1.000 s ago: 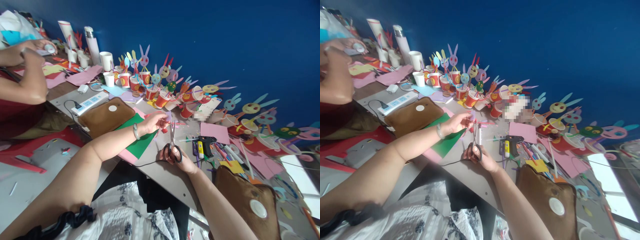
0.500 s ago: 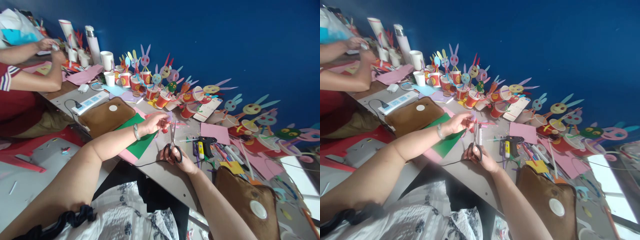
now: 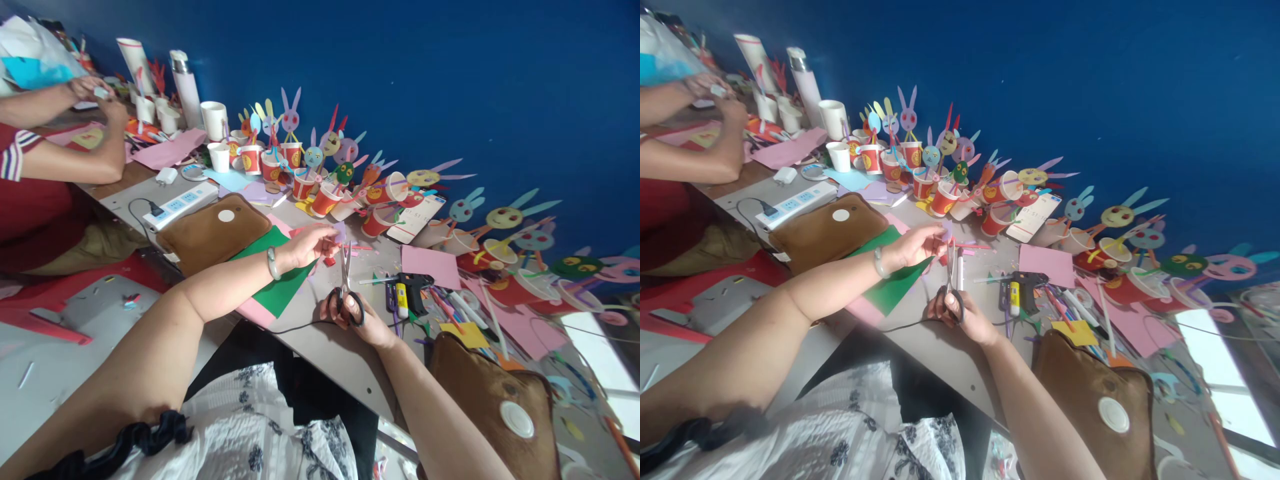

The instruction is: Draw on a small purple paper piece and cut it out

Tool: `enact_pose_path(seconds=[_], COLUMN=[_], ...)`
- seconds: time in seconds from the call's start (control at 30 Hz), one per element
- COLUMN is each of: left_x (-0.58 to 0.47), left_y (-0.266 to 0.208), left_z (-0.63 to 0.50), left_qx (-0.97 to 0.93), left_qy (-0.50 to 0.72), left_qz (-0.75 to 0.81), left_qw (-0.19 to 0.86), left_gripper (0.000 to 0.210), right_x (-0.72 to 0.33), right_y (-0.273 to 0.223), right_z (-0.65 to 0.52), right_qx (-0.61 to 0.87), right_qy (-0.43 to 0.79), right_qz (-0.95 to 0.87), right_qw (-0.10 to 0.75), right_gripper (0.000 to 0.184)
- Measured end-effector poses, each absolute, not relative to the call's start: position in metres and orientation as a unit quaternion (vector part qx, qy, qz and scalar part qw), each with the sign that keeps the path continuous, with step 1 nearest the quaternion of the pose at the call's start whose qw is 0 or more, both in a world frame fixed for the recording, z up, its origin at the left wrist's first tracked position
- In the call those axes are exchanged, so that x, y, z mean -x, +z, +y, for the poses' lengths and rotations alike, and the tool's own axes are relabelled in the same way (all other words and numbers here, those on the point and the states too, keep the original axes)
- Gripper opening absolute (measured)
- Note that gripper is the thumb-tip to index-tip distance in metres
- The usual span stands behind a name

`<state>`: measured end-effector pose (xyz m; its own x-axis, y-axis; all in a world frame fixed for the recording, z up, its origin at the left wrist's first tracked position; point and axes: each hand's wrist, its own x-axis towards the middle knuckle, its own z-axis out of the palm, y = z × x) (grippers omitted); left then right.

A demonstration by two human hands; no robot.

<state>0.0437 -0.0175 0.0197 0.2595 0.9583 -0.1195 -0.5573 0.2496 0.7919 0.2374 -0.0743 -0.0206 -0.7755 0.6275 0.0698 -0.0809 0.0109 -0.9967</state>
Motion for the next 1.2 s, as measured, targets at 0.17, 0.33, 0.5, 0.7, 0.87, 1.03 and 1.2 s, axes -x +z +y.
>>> enact_pose_path(seconds=[0.17,0.33,0.5,0.7,0.87,1.03,1.2], left_x=[-0.0437,-0.0435,-0.0432,-0.0435,-0.0435,-0.0435,-0.0427], left_y=[0.0197,0.0198,0.0200,0.0212,0.0191,0.0183,0.0194], left_z=[-0.0176,-0.0168,-0.0173,-0.0186,-0.0180,-0.0191,-0.0207], left_qx=[-0.319,-0.316,-0.316,-0.327,-0.337,-0.360,-0.391], left_qy=[0.522,0.521,0.524,0.518,0.518,0.519,0.508], left_qz=[0.311,0.308,0.303,0.311,0.305,0.292,0.290], left_qw=[0.727,0.731,0.730,0.727,0.724,0.718,0.711], left_gripper=[0.020,0.020,0.021,0.021,0.018,0.017,0.017], right_x=[-0.2375,-0.2376,-0.2374,-0.2377,-0.2380,-0.2386,-0.2407], right_y=[-0.0221,-0.0215,-0.0202,-0.0203,-0.0205,-0.0230,-0.0257], right_z=[-0.0735,-0.0735,-0.0743,-0.0738,-0.0732,-0.0731,-0.0720], right_qx=[0.205,0.204,0.208,0.210,0.212,0.209,0.223], right_qy=[0.673,0.670,0.663,0.668,0.668,0.672,0.666], right_qz=[-0.661,-0.663,-0.669,-0.665,-0.667,-0.660,-0.664], right_qw=[0.260,0.265,0.264,0.261,0.253,0.264,0.258], right_gripper=[0.056,0.056,0.058,0.053,0.054,0.055,0.056])
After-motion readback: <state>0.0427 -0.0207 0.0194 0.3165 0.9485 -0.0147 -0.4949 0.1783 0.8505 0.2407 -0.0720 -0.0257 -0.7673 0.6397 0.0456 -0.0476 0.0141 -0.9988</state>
